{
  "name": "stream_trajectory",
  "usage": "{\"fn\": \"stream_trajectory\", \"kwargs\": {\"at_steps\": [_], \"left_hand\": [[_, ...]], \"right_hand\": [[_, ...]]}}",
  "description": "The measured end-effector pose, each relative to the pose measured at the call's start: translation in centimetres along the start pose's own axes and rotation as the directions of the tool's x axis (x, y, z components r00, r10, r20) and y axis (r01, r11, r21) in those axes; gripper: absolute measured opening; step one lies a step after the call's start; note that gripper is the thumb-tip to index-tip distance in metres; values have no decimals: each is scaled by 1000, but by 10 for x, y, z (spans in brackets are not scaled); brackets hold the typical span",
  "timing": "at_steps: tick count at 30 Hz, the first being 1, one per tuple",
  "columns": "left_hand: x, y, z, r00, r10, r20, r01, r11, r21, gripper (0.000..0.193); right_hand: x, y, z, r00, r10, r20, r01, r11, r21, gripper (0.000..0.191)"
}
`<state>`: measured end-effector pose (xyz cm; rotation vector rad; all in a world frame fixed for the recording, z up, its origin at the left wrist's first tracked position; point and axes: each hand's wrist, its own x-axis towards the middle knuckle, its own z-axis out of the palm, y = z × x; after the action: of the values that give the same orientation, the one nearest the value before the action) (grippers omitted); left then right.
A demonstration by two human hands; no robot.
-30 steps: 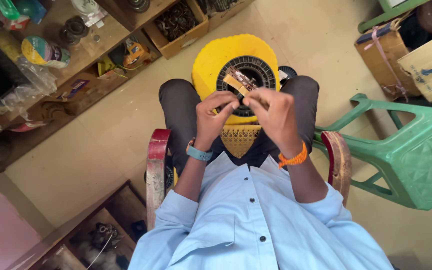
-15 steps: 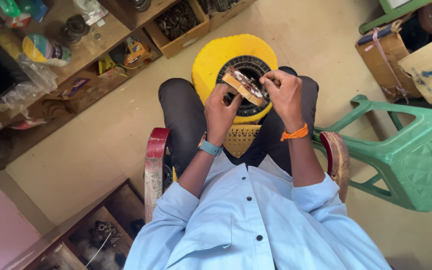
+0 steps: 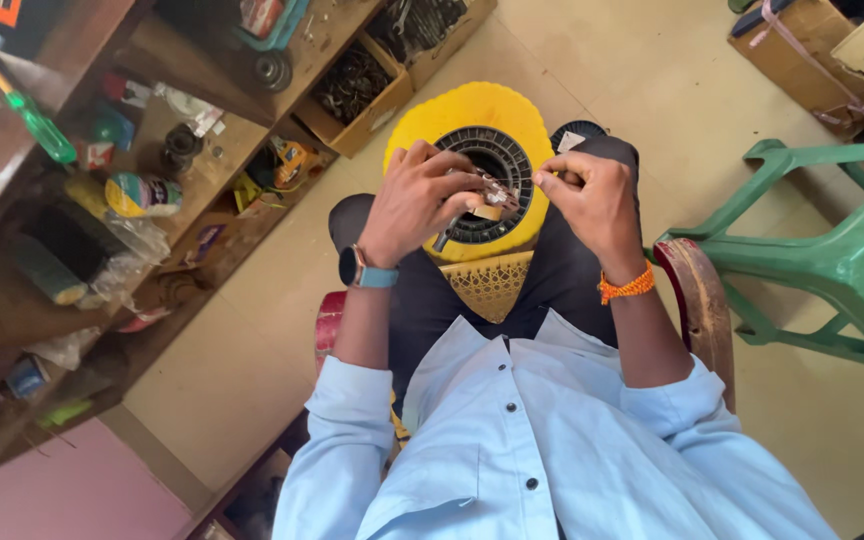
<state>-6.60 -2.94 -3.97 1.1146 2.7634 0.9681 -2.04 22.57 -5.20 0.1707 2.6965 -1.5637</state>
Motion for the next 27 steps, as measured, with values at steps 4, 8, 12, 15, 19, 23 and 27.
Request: {"fn": "stream_trajectory", "kwargs": {"at_steps": [4,8,12,15,19,23,27], "left_hand": [[11,-21,6,999,-7,54,16,986,-166,34],[15,-36,15,984,-60,167,122,913,-390,47],[24,-47,14,974,-11,227,113,890,-442,52],[35,-51,14,945,-61,322,216,856,-469,53],[39,-53,15,920,-76,385,263,847,-462,52],[39,-56,16,930,-63,362,246,839,-486,50],[38,-49,4,949,-5,314,176,836,-519,43]], "right_hand": [[-18,-20,-11,999,23,24,-24,999,36,15],[-38,-40,7,994,-37,101,32,998,51,14],[-53,-59,39,971,-238,22,239,971,-14,11],[-56,-66,52,952,-306,3,305,948,-92,9],[-56,-68,59,936,-351,-19,344,926,-152,8],[-60,-63,71,909,-416,-10,408,897,-168,7],[-63,-45,88,888,-458,47,456,861,-226,7]]}}
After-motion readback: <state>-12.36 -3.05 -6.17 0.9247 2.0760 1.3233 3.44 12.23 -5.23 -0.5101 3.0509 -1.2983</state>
